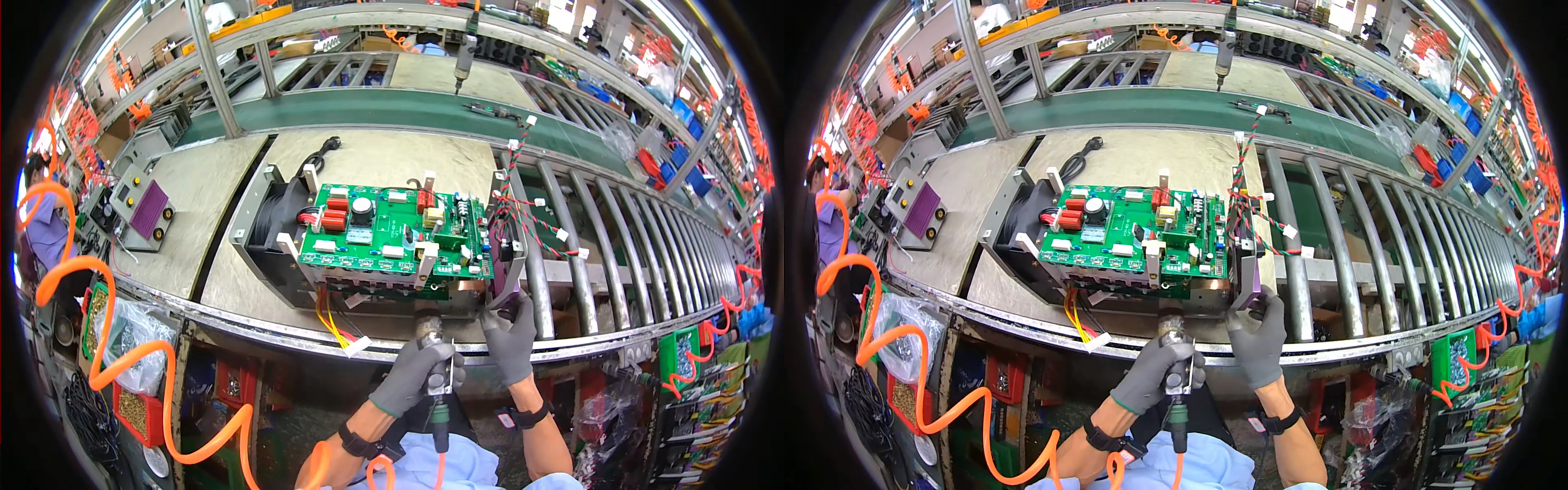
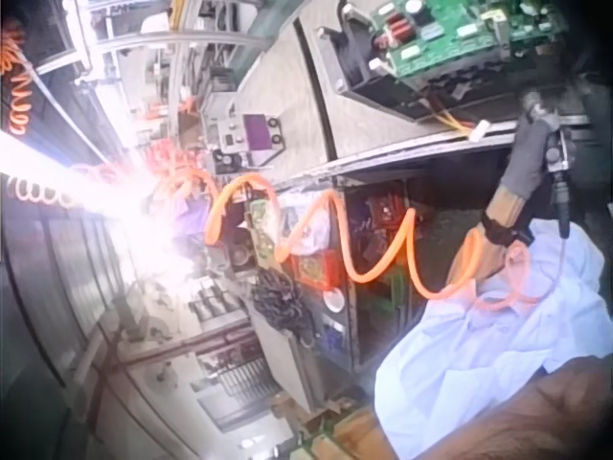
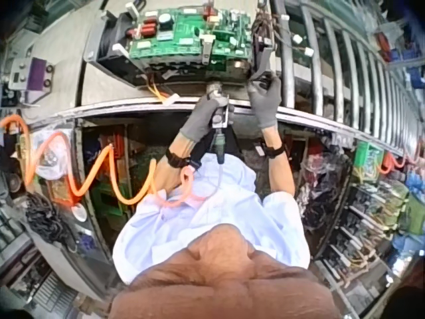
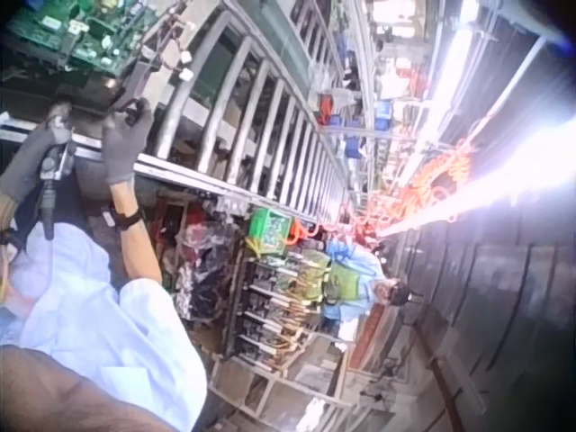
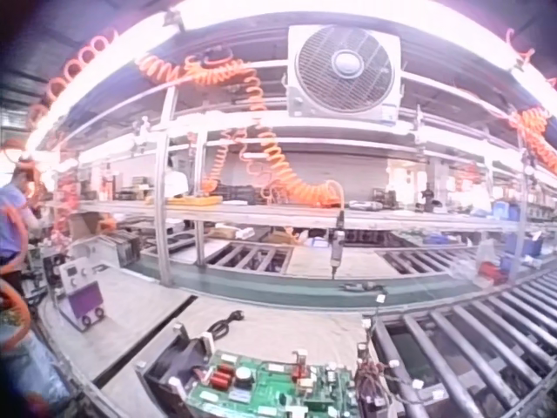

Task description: Assemble an electronic control unit by installing a circuit board into a metal chassis and securing components with an air-powered screwdriver.

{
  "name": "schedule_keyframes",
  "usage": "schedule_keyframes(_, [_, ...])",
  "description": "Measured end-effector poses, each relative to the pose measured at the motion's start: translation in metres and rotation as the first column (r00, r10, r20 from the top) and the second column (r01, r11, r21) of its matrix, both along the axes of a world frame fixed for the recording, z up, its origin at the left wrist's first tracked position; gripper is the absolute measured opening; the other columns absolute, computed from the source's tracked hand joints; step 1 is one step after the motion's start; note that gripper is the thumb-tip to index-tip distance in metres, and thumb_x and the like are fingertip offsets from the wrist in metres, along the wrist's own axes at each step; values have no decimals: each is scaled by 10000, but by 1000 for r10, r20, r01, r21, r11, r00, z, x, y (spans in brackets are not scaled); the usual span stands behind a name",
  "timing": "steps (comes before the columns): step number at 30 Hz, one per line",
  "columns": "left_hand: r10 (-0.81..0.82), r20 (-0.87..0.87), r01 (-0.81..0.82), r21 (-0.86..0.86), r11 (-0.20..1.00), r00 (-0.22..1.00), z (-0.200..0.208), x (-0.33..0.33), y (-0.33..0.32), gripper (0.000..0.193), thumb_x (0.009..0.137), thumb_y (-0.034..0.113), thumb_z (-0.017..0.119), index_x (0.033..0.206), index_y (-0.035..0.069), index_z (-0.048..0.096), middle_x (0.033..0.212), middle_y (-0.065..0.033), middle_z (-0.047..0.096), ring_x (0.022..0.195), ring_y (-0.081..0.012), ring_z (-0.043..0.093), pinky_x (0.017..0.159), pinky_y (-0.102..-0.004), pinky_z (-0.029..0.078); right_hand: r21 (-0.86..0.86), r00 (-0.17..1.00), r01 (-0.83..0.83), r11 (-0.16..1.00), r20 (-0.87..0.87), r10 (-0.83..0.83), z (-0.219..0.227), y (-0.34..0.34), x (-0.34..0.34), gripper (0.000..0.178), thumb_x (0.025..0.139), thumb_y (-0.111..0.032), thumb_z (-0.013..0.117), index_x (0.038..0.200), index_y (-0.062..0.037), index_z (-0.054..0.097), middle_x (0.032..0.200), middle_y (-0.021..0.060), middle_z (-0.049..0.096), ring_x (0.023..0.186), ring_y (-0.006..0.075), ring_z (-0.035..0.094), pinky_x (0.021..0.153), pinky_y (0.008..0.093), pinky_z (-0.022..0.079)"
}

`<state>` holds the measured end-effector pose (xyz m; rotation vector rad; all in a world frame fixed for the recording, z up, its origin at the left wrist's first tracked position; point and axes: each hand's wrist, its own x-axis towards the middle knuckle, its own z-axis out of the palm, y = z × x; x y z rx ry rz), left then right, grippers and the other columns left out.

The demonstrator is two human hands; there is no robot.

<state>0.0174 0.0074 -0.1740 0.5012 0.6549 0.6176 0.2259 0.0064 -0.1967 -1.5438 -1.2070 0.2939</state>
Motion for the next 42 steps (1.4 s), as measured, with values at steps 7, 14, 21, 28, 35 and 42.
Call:
schedule_keyframes(7, [122,-40,-123,-26,992,992,0,28,23,243,937,167,655,1038,-52,684,899,-138,734,734,-211,744,644,-334,613,11,931,-289,957,-231,283,-15,21,-7,427,897,-17,737,1272,18,534,1068,133,694,961,201,699,807,344,581])
schedule_keyframes(14, [108,-62,-113,-76,991,992,3,31,30,306,929,176,658,1061,-99,681,915,-159,732,793,-264,761,728,-377,639,-104,916,-318,942,-289,277,-22,17,-2,322,926,-6,695,1215,24,557,1017,117,693,897,168,684,782,324,562])
schedule_keyframes(21, [99,-143,-111,-75,991,985,10,36,32,300,939,180,645,1071,-86,689,917,-177,745,793,-260,764,727,-366,638,-120,929,-281,952,-284,239,-23,19,-4,247,932,-15,709,1136,13,573,947,100,684,829,167,668,721,329,544])
schedule_keyframes(28, [149,-166,-160,-56,985,975,13,42,28,278,946,162,635,1087,-74,678,937,-168,743,779,-250,760,719,-359,635,-193,875,-322,927,-436,213,-23,17,-2,233,939,8,696,1127,-10,559,900,80,670,781,137,650,665,307,528])
schedule_keyframes(35, [158,-126,-166,-55,985,979,10,45,28,277,945,146,630,1108,-76,658,983,-159,729,788,-242,752,718,-359,635,-188,852,-331,925,-481,208,-26,19,-1,254,942,-10,702,1158,-7,567,928,84,681,796,152,660,678,315,535])
schedule_keyframes(42, [135,-136,-141,-37,989,981,16,36,27,280,935,174,651,1067,-72,672,933,-161,735,750,-234,746,702,-356,628,-91,926,-303,949,-263,270,-29,20,0,283,919,-23,719,1158,8,570,942,111,687,820,179,672,708,335,543])
